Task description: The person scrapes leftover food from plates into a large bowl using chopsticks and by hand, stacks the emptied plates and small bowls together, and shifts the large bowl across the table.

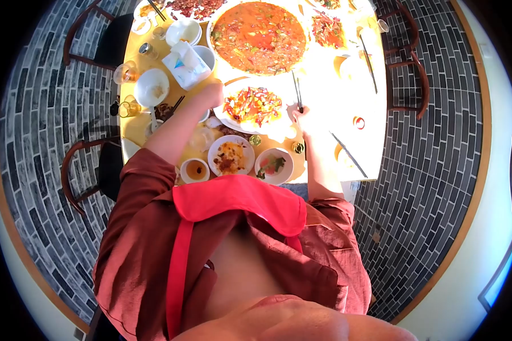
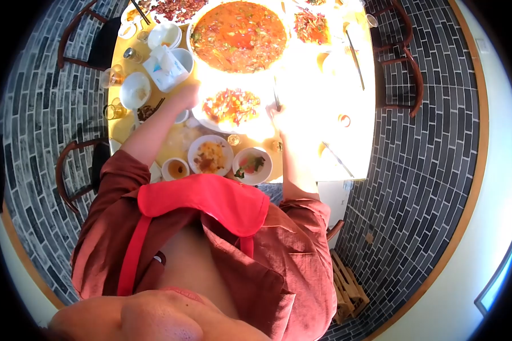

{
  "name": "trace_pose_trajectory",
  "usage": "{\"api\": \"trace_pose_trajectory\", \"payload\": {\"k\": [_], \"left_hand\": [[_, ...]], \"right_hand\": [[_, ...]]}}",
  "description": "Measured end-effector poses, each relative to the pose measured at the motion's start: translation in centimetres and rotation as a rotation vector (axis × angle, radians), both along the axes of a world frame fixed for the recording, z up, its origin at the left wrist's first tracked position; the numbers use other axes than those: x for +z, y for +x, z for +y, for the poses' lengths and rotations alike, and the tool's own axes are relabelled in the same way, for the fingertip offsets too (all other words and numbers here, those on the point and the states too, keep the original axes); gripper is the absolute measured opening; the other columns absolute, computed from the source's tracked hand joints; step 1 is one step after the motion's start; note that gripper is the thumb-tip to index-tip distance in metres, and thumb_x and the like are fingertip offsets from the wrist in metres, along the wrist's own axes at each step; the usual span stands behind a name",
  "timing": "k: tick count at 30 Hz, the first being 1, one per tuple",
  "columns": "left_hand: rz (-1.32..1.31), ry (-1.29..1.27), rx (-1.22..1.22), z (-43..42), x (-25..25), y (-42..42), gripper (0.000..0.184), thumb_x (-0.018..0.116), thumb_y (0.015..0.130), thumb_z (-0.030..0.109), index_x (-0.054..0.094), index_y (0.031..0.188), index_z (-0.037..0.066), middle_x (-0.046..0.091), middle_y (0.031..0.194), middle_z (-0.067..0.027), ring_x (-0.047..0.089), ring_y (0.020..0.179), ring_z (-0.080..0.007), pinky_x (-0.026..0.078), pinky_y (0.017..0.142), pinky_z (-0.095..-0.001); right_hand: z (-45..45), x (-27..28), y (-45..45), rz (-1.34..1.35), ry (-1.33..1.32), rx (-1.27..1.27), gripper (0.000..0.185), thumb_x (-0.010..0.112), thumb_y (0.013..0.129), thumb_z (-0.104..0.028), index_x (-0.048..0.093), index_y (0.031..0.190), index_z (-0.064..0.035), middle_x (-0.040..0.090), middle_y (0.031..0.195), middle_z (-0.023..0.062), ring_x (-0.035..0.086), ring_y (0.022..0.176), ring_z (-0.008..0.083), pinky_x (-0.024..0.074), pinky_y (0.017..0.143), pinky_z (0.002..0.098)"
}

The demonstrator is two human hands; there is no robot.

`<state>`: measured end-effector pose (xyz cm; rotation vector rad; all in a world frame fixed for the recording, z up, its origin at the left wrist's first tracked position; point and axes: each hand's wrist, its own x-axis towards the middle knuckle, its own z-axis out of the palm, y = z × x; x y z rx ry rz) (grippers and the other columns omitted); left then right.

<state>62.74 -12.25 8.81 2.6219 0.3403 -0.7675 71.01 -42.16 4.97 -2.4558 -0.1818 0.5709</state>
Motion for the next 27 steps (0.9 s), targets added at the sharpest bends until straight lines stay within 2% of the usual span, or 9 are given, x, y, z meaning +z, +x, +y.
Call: {"api": "trace_pose_trajectory", "payload": {"k": [4,10,13,16,19,22,23,25,27], "left_hand": [[0.040,-0.010,-0.021,0.5,-1.0,0.1,0.029,0.047,0.073,0.002,0.053,0.102,-0.002,0.058,0.096,-0.0239,0.057,0.089,-0.0337,0.045,0.074,-0.0397],[-0.098,-0.057,0.045,0.3,-0.3,-0.6,0.038,0.044,0.076,0.001,0.050,0.113,-0.002,0.057,0.102,-0.0221,0.057,0.094,-0.0318,0.045,0.079,-0.0379],[-0.134,-0.144,0.067,0.9,-0.1,-0.6,0.035,0.045,0.074,0.001,0.052,0.108,-0.003,0.058,0.101,-0.0211,0.057,0.093,-0.0319,0.045,0.077,-0.0378],[-0.164,-0.260,0.104,1.8,0.4,-1.1,0.044,0.046,0.071,-0.002,0.046,0.115,0.001,0.057,0.091,-0.0145,0.057,0.084,-0.0246,0.044,0.076,-0.0328],[-0.083,-0.631,0.290,3.2,-0.3,-1.7,0.045,0.048,0.069,-0.001,0.045,0.114,0.001,0.055,0.091,-0.0097,0.056,0.082,-0.0186,0.046,0.073,-0.0300],[-0.121,-1.152,0.611,3.8,0.3,-2.8,0.032,0.053,0.070,0.003,0.051,0.102,0.001,0.056,0.092,-0.0080,0.057,0.082,-0.0161,0.046,0.071,-0.0303],[-0.135,-1.172,0.640,3.7,0.9,-3.1,0.034,0.052,0.071,0.003,0.049,0.105,0.002,0.056,0.095,-0.0080,0.057,0.084,-0.0161,0.047,0.072,-0.0304],[-0.166,-1.214,0.702,3.5,3.4,-3.4,0.037,0.051,0.073,0.002,0.046,0.110,0.002,0.054,0.101,-0.0079,0.057,0.087,-0.0161,0.048,0.074,-0.0306],[-0.222,-1.246,0.712,3.5,4.6,-3.6,0.039,0.049,0.076,0.001,0.043,0.114,0.002,0.054,0.102,-0.0082,0.057,0.089,-0.0161,0.049,0.075,-0.0310]], "right_hand": [[-0.3,-0.3,-0.4,-0.013,0.014,-0.016,0.037,0.055,0.076,-0.009,0.053,0.112,-0.0001,0.059,0.080,0.0100,0.052,0.068,0.0165,0.0424,0.063,0.0279],[-0.8,-0.7,-0.2,0.002,0.063,-0.039,0.036,0.054,0.077,-0.006,0.053,0.113,-0.0002,0.057,0.080,0.0068,0.049,0.065,0.0132,0.0408,0.061,0.0257],[-1.3,-0.7,0.3,0.019,0.102,-0.049,0.036,0.054,0.078,-0.005,0.053,0.114,-0.0002,0.057,0.079,0.0053,0.047,0.064,0.0115,0.0400,0.060,0.0246],[-1.4,-0.8,1.3,0.033,0.148,-0.055,0.036,0.053,0.078,-0.003,0.052,0.114,-0.0003,0.056,0.079,0.0037,0.046,0.063,0.0099,0.0392,0.059,0.0235],[-0.8,0.3,2.4,0.040,0.208,-0.054,0.036,0.053,0.079,-0.002,0.052,0.115,-0.0004,0.055,0.079,0.0021,0.044,0.062,0.0083,0.0384,0.058,0.0225],[0.7,2.4,3.4,0.060,0.319,-0.047,0.038,0.054,0.079,-0.004,0.051,0.117,-0.0013,0.056,0.080,0.0022,0.043,0.060,0.0072,0.0372,0.056,0.0210],[1.3,2.9,3.6,0.074,0.385,-0.048,0.038,0.054,0.079,-0.005,0.051,0.117,-0.0016,0.056,0.080,0.0021,0.043,0.059,0.0068,0.0368,0.055,0.0204],[3.4,7.0,3.7,0.098,0.348,-0.064,0.039,0.054,0.079,-0.007,0.051,0.117,-0.0024,0.056,0.076,0.0013,0.044,0.058,0.0075,0.0369,0.054,0.0204],[4.2,7.9,4.2,0.066,0.271,-0.027,0.038,0.054,0.079,-0.008,0.052,0.117,-0.0031,0.055,0.073,0.0006,0.044,0.058,0.0081,0.0371,0.054,0.0205]]}}
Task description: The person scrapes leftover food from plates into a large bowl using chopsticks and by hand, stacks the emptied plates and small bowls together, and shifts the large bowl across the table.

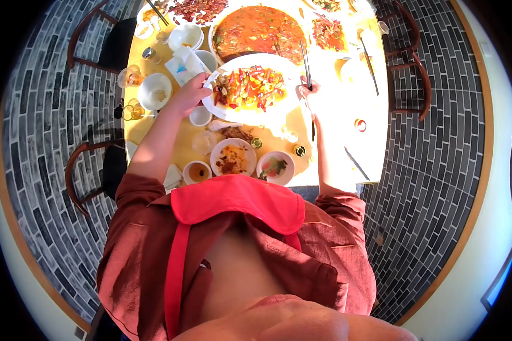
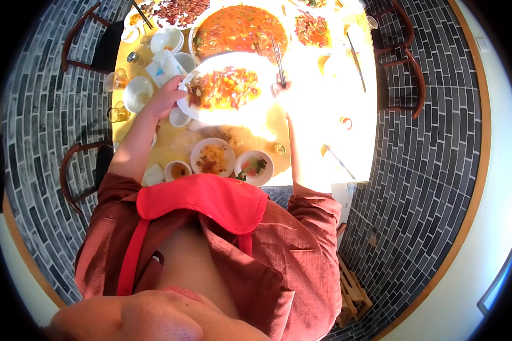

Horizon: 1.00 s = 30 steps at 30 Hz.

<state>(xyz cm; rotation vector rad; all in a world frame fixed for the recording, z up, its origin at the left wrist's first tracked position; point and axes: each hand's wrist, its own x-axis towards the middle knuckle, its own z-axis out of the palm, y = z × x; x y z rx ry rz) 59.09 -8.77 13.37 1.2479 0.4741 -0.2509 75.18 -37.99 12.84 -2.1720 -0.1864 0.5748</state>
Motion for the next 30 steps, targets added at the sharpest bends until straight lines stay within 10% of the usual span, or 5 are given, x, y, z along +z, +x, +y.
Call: {"api": "trace_pose_trajectory", "payload": {"k": [5,11,20,30], "left_hand": [[-0.106,-0.033,0.165,-0.2,2.0,0.5,0.041,0.045,0.078,-0.001,0.039,0.118,0.001,0.053,0.106,-0.0096,0.058,0.091,-0.0172,0.052,0.074,-0.0313],[-0.041,0.159,0.273,-0.7,5.4,2.9,0.040,0.047,0.076,0.001,0.038,0.116,-0.003,0.052,0.102,-0.0141,0.060,0.085,-0.0217,0.056,0.067,-0.0332],[-0.034,0.332,0.270,0.0,7.6,5.9,0.038,0.050,0.075,0.005,0.042,0.111,-0.005,0.053,0.099,-0.0150,0.061,0.083,-0.0232,0.057,0.065,-0.0348],[-0.129,0.322,0.331,0.4,9.6,4.4,0.039,0.056,0.078,0.008,0.042,0.114,-0.001,0.054,0.102,-0.0148,0.061,0.083,-0.0249,0.056,0.070,-0.0380]], "right_hand": [[1.0,-3.5,3.1,-0.160,-0.156,0.209,0.039,0.053,0.079,-0.016,0.052,0.117,-0.0049,0.055,0.070,0.0046,0.050,0.061,0.0140,0.0410,0.058,0.0258],[4.1,5.3,-1.9,-0.552,-0.355,0.295,0.046,0.053,0.075,-0.025,0.049,0.115,-0.0035,0.060,0.082,0.0162,0.058,0.075,0.0296,0.0447,0.071,0.0388],[8.0,6.4,-5.5,-0.261,-0.172,0.542,0.051,0.047,0.071,-0.001,0.036,0.121,0.0051,0.043,0.113,0.0293,0.049,0.102,0.0394,0.0422,0.086,0.0418],[5.4,-1.0,-1.1,-0.220,-0.408,0.310,0.041,0.044,0.073,-0.002,0.042,0.113,0.0082,0.056,0.094,0.0284,0.055,0.093,0.0398,0.0438,0.082,0.0407]]}}
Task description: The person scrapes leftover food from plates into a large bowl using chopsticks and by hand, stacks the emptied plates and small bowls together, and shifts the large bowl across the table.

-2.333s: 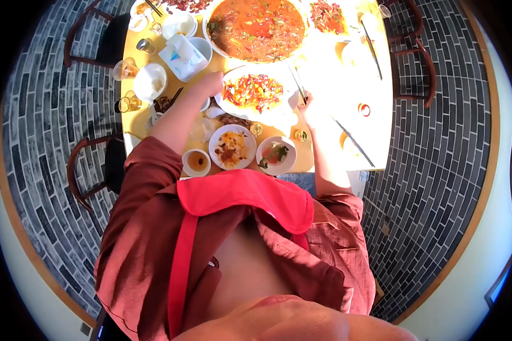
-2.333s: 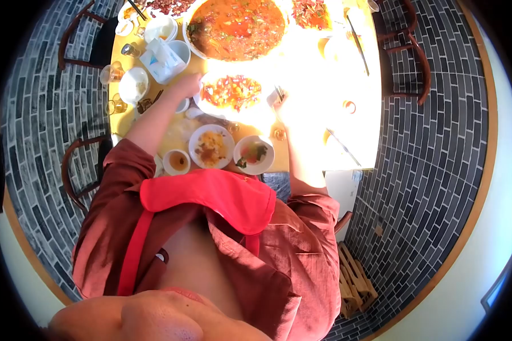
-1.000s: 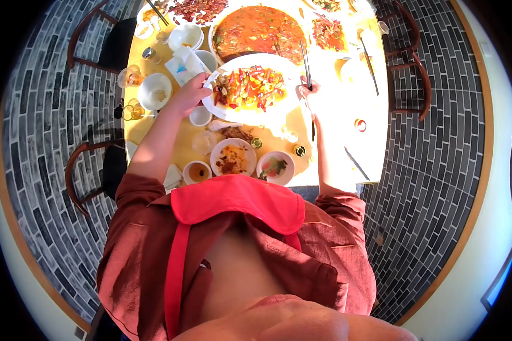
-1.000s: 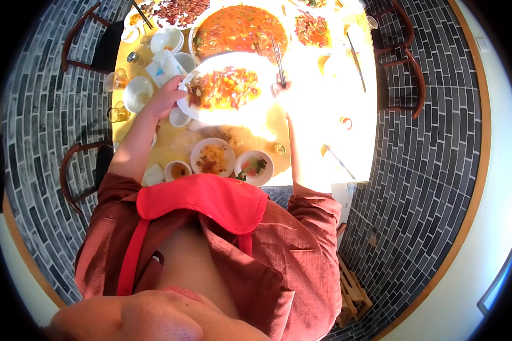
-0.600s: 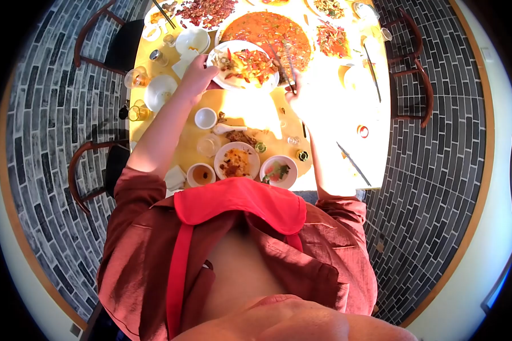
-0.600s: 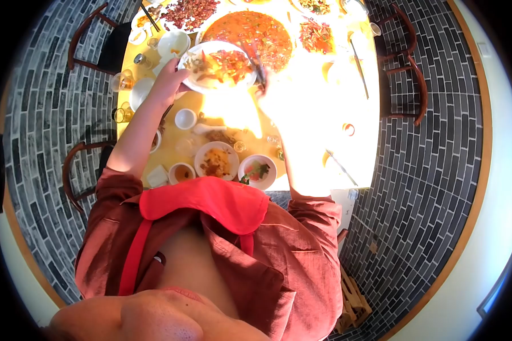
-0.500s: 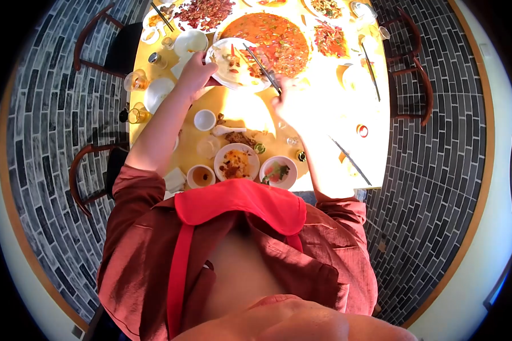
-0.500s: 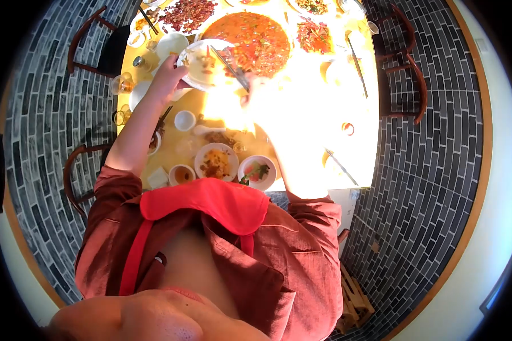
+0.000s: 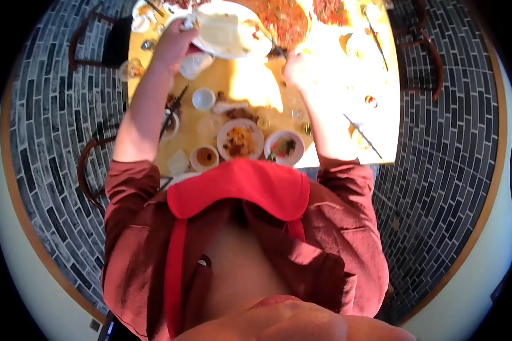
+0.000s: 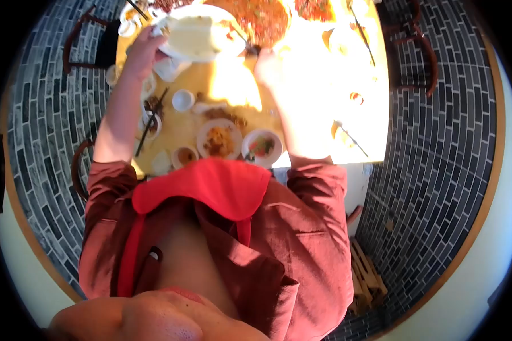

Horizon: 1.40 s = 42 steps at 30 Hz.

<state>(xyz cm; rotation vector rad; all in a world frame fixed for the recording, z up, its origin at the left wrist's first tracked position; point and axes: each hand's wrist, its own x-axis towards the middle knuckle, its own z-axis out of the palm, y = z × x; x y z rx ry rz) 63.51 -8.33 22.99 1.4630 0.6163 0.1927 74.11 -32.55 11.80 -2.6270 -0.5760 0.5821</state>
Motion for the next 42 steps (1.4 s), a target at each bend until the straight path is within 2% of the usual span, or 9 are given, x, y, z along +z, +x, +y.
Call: {"api": "trace_pose_trajectory", "payload": {"k": [5,10,14,17,24,29,34,37,42], "left_hand": [[-0.067,-0.029,-0.053,2.0,-4.1,-1.5,0.039,0.053,0.081,0.012,0.043,0.116,-0.002,0.056,0.100,-0.0121,0.059,0.090,-0.0224,0.051,0.078,-0.0369],[-0.120,-0.194,-0.029,2.4,-5.7,-3.8,0.035,0.050,0.081,0.006,0.043,0.113,-0.006,0.055,0.103,-0.0139,0.057,0.094,-0.0256,0.051,0.080,-0.0388],[-0.156,-0.250,0.051,0.2,-6.5,-5.9,0.038,0.049,0.079,0.002,0.039,0.116,-0.004,0.052,0.110,-0.0158,0.055,0.097,-0.0277,0.050,0.081,-0.0411],[-0.168,-0.322,0.162,-3.6,-5.5,-6.7,0.040,0.050,0.079,0.001,0.039,0.117,-0.004,0.051,0.111,-0.0162,0.054,0.099,-0.0280,0.049,0.083,-0.0420],[-0.171,-0.496,0.152,-6.2,-7.3,-8.7,0.048,0.047,0.079,-0.003,0.032,0.124,-0.001,0.047,0.117,-0.0160,0.051,0.105,-0.0300,0.046,0.087,-0.0440],[-0.162,-0.534,0.134,-6.3,-6.7,-9.9,0.048,0.046,0.079,-0.004,0.032,0.125,0.002,0.048,0.116,-0.0144,0.051,0.105,-0.0288,0.047,0.086,-0.0425],[-0.204,-0.557,0.110,-5.5,-7.1,-11.4,0.041,0.045,0.079,-0.006,0.037,0.119,-0.001,0.050,0.111,-0.0141,0.055,0.098,-0.0259,0.047,0.084,-0.0373],[-0.259,-0.497,0.131,-4.9,-8.9,-11.5,0.043,0.047,0.077,-0.005,0.039,0.118,-0.001,0.053,0.106,-0.0113,0.053,0.098,-0.0215,0.046,0.082,-0.0327],[-0.303,-0.485,0.069,-4.5,-6.8,-13.7,0.047,0.044,0.077,-0.004,0.037,0.123,-0.003,0.048,0.117,-0.0116,0.047,0.108,-0.0217,0.037,0.094,-0.0338]], "right_hand": [[-4.1,-1.3,-1.5,-0.187,0.203,0.033,0.032,0.051,0.076,-0.011,0.055,0.107,-0.0030,0.060,0.076,0.0183,0.060,0.074,0.0313,0.0480,0.067,0.0375],[-11.2,1.5,-6.9,0.117,0.134,0.041,0.020,0.053,0.079,-0.018,0.063,0.093,-0.0077,0.055,0.055,0.0120,0.055,0.047,0.0212,0.0438,0.050,0.0296],[-16.6,1.6,-13.1,-0.179,-0.048,0.232,0.026,0.055,0.083,-0.026,0.060,0.096,-0.0054,0.056,0.058,0.0093,0.055,0.048,0.0155,0.0431,0.046,0.0295],[-18.8,-3.4,-16.3,0.465,0.224,-0.246,0.030,0.060,0.079,-0.021,0.056,0.102,-0.0022,0.059,0.064,0.0064,0.054,0.047,0.0131,0.0429,0.045,0.0263],[-17.4,-6.8,-19.1,0.714,0.526,-0.571,0.044,0.057,0.075,-0.003,0.045,0.117,0.0006,0.058,0.092,0.0170,0.060,0.067,0.0173,0.0483,0.049,0.0248],[-16.8,-6.2,-19.9,0.594,0.571,-0.579,0.027,0.048,0.072,-0.002,0.052,0.099,0.0023,0.050,0.060,0.0032,0.040,0.040,0.0081,0.0309,0.034,0.0218],[-16.4,-3.8,-20.8,0.668,0.595,-0.704,0.017,0.050,0.072,-0.003,0.051,0.088,0.0000,0.050,0.059,0.0034,0.041,0.041,0.0077,0.0299,0.034,0.0214],[-16.2,-0.1,-20.6,0.710,0.639,-0.695,0.027,0.057,0.076,-0.005,0.050,0.102,-0.0014,0.052,0.062,0.0034,0.045,0.043,0.0074,0.0334,0.034,0.0201],[-15.5,2.7,-17.7,0.465,0.584,-0.603,0.004,0.054,0.070,-0.004,0.052,0.074,-0.0019,0.047,0.052,0.0022,0.043,0.037,0.0087,0.0312,0.032,0.0219]]}}
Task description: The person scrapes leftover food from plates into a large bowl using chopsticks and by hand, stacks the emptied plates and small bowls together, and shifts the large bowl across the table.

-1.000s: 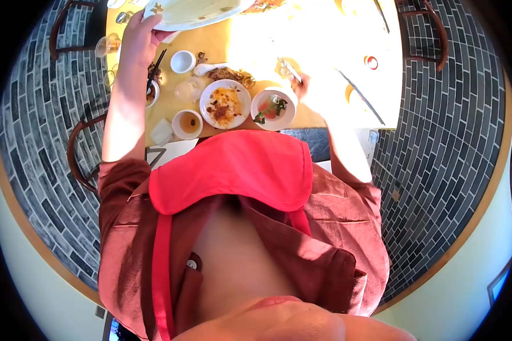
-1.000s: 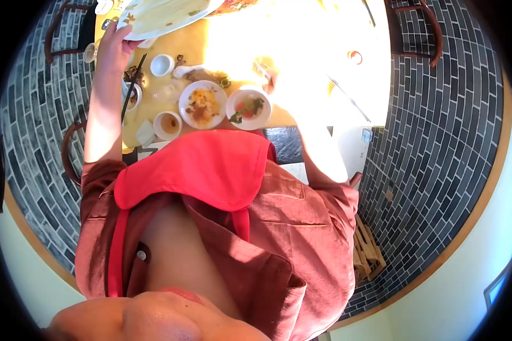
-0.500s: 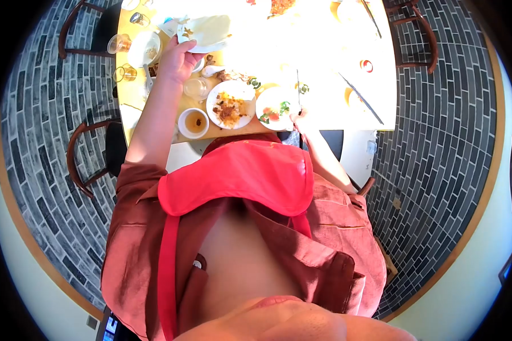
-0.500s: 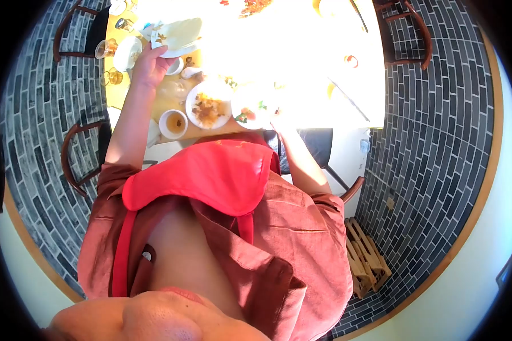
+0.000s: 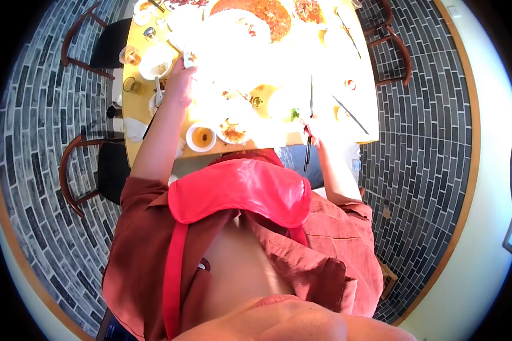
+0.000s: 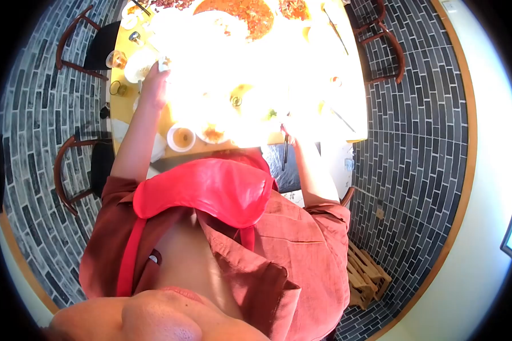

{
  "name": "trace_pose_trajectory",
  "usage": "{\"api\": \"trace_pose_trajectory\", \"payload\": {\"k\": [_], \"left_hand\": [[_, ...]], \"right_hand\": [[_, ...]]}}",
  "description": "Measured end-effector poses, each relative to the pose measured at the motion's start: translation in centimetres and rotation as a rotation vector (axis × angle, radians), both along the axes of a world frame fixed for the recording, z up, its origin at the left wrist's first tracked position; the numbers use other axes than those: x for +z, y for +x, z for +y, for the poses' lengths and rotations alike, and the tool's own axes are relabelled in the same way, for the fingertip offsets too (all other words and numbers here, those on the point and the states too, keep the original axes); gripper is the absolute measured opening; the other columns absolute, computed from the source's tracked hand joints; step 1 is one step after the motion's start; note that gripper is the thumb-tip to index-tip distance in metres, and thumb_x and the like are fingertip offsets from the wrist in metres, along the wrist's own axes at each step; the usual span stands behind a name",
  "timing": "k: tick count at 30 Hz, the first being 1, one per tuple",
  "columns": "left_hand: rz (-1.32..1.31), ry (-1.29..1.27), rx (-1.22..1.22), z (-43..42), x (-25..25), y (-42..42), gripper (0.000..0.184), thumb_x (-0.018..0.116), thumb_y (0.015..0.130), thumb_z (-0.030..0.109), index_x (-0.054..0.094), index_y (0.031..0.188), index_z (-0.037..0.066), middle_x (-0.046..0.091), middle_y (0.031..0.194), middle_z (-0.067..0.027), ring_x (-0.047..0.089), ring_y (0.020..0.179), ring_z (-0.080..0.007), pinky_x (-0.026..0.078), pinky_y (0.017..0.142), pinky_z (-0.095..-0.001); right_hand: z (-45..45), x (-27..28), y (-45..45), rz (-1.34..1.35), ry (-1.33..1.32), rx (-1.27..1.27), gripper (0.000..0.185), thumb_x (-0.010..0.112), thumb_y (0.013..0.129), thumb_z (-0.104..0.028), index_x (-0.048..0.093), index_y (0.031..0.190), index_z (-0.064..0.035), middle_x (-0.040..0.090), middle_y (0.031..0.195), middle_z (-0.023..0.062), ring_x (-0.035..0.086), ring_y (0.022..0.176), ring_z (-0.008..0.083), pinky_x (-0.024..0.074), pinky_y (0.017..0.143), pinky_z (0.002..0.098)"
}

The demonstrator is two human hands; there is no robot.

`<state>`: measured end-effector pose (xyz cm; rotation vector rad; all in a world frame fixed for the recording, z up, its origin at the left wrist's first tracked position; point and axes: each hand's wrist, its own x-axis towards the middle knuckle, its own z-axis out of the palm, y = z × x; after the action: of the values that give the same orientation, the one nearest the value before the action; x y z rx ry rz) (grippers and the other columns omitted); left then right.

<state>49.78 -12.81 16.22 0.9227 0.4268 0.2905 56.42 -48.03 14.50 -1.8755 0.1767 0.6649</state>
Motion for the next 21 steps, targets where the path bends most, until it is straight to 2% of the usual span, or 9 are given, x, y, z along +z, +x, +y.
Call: {"api": "trace_pose_trajectory", "payload": {"k": [3,4,6,8,9,12,15,21], "left_hand": [[-0.046,0.014,-0.019,1.7,-0.6,-1.6,0.050,0.044,0.076,-0.003,0.035,0.125,-0.003,0.048,0.117,-0.0119,0.049,0.106,-0.0209,0.040,0.091,-0.0330],[-0.029,0.013,-0.005,1.9,-0.3,-2.7,0.050,0.044,0.076,-0.003,0.035,0.125,-0.003,0.049,0.116,-0.0117,0.049,0.105,-0.0205,0.041,0.089,-0.0325],[-0.061,-0.039,0.026,1.6,0.8,-4.6,0.050,0.045,0.075,-0.003,0.034,0.125,-0.002,0.050,0.112,-0.0108,0.051,0.101,-0.0186,0.044,0.084,-0.0305],[-0.039,-0.059,0.007,1.9,1.1,-6.9,0.050,0.043,0.076,-0.003,0.034,0.125,-0.001,0.049,0.112,-0.0110,0.052,0.101,-0.0191,0.044,0.086,-0.0315],[-0.027,-0.070,-0.002,2.1,1.1,-8.1,0.050,0.043,0.076,-0.004,0.034,0.125,-0.001,0.049,0.112,-0.0111,0.052,0.101,-0.0193,0.044,0.086,-0.0320],[-0.005,-0.062,0.075,1.5,1.9,-11.2,0.050,0.042,0.076,-0.004,0.033,0.125,-0.001,0.048,0.114,-0.0121,0.051,0.103,-0.0212,0.043,0.088,-0.0334],[0.073,-0.097,0.128,1.1,2.9,-14.0,0.052,0.042,0.076,-0.004,0.032,0.126,-0.001,0.047,0.116,-0.0126,0.050,0.106,-0.0224,0.043,0.089,-0.0341],[0.065,-0.099,0.186,0.1,2.3,-18.1,0.055,0.042,0.074,-0.006,0.030,0.127,-0.001,0.046,0.119,-0.0130,0.049,0.109,-0.0237,0.042,0.091,-0.0344]], "right_hand": [[-0.6,-3.6,4.7,-0.092,-0.087,0.064,0.004,0.054,0.070,-0.004,0.052,0.072,-0.0016,0.045,0.051,0.0022,0.040,0.036,0.0094,0.0299,0.031,0.0225],[2.6,0.8,3.8,-0.038,0.007,-0.110,0.005,0.054,0.069,-0.005,0.049,0.067,-0.0023,0.044,0.049,0.0024,0.037,0.035,0.0101,0.0266,0.030,0.0239],[3.7,-0.6,7.2,-0.029,-0.066,-0.037,0.009,0.054,0.069,-0.008,0.048,0.064,-0.0034,0.043,0.049,0.0029,0.035,0.034,0.0105,0.0250,0.031,0.0252],[6.3,1.8,8.7,0.015,-0.148,-0.011,0.014,0.057,0.070,-0.012,0.050,0.061,-0.0045,0.040,0.043,0.0007,0.033,0.033,0.0097,0.0234,0.032,0.0265],[6.5,-0.5,11.7,0.102,-0.257,0.051,0.013,0.054,0.071,-0.016,0.051,0.073,-0.0036,0.053,0.058,0.0088,0.048,0.043,0.0165,0.0366,0.037,0.0304],[11.0,1.0,13.5,-0.252,-0.502,0.068,0.016,0.054,0.072,-0.016,0.050,0.080,-0.0030,0.053,0.068,0.0114,0.050,0.055,0.0200,0.0382,0.048,0.0323],[14.9,2.2,16.3,-0.470,-0.653,0.112,0.021,0.053,0.074,-0.017,0.048,0.087,-0.0023,0.054,0.078,0.0140,0.051,0.067,0.0235,0.0397,0.058,0.0342],[20.1,3.2,20.4,-0.649,-0.884,0.219,0.031,0.052,0.076,-0.018,0.044,0.101,-0.0010,0.055,0.098,0.0192,0.054,0.092,0.0306,0.0428,0.079,0.0379]]}}
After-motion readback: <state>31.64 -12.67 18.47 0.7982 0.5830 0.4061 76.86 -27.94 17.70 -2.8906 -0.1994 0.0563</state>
